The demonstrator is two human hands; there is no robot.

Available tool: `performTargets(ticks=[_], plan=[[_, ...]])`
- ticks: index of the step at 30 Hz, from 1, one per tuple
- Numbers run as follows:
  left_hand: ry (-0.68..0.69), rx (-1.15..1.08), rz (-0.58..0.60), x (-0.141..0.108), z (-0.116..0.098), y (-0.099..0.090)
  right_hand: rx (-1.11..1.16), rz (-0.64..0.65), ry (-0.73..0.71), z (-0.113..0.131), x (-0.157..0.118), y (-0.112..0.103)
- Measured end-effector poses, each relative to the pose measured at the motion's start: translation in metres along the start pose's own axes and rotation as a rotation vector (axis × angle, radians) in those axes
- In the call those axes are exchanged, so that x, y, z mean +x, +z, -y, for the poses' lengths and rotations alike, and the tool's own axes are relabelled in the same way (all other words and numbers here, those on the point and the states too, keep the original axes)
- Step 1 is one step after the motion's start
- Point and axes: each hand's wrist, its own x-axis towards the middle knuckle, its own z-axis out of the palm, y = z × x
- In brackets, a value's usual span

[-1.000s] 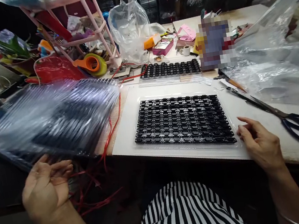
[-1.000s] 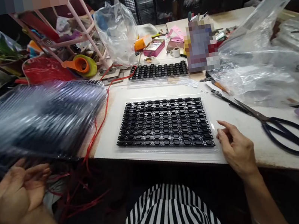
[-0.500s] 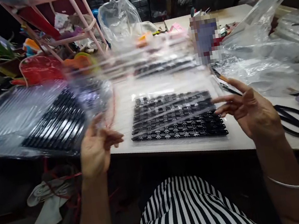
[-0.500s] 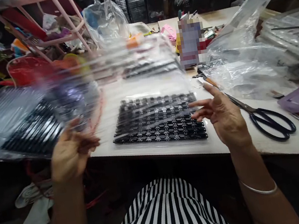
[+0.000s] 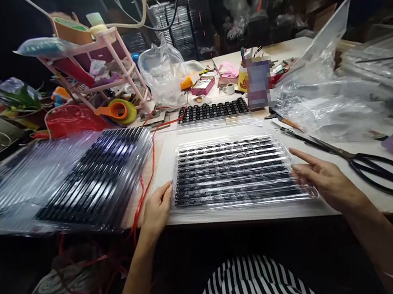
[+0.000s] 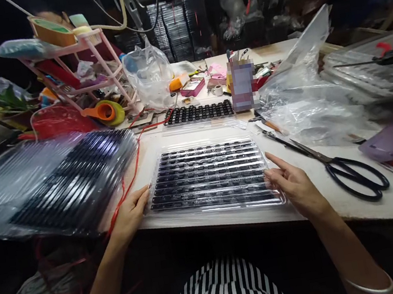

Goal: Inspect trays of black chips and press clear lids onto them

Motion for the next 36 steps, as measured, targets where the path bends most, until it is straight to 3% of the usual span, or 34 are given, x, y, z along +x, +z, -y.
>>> performTargets(ticks=[9, 12, 15, 18, 20, 24, 28, 36], plan=[[-0.002, 0.104, 0.067, 0.006, 0.003, -0.002, -0.107, 0.023, -0.008, 0.006, 0.005, 0.004], [-0.016, 0.150, 0.085, 0.011, 0.001, -0.004, -0.235, 0.048, -0.049, 0.005, 0.010, -0.001], [0.030, 0.251, 0.078, 0.023, -0.005, -0.005, -0.593, -0.003, -0.182, 0.003, 0.019, -0.013], [0.231, 0.467, 0.058, 0.040, -0.015, 0.001, -0.970, -0.219, -0.396, 0.005, 0.031, -0.017], [0.329, 0.619, 0.082, 0.050, -0.022, 0.011, -1.084, -0.253, -0.538, 0.008, 0.038, -0.009], [0.365, 0.842, 0.189, 0.057, -0.033, 0.038, -1.290, 0.083, -0.744, 0.013, 0.049, 0.022], [0.388, 0.903, 0.194, 0.052, -0.030, 0.055, -1.422, 0.386, -0.721, 0.009, 0.055, 0.044], [0.432, 0.882, 0.156, 0.049, -0.021, 0.058, -1.418, 0.418, -0.733, -0.003, 0.060, 0.044]])
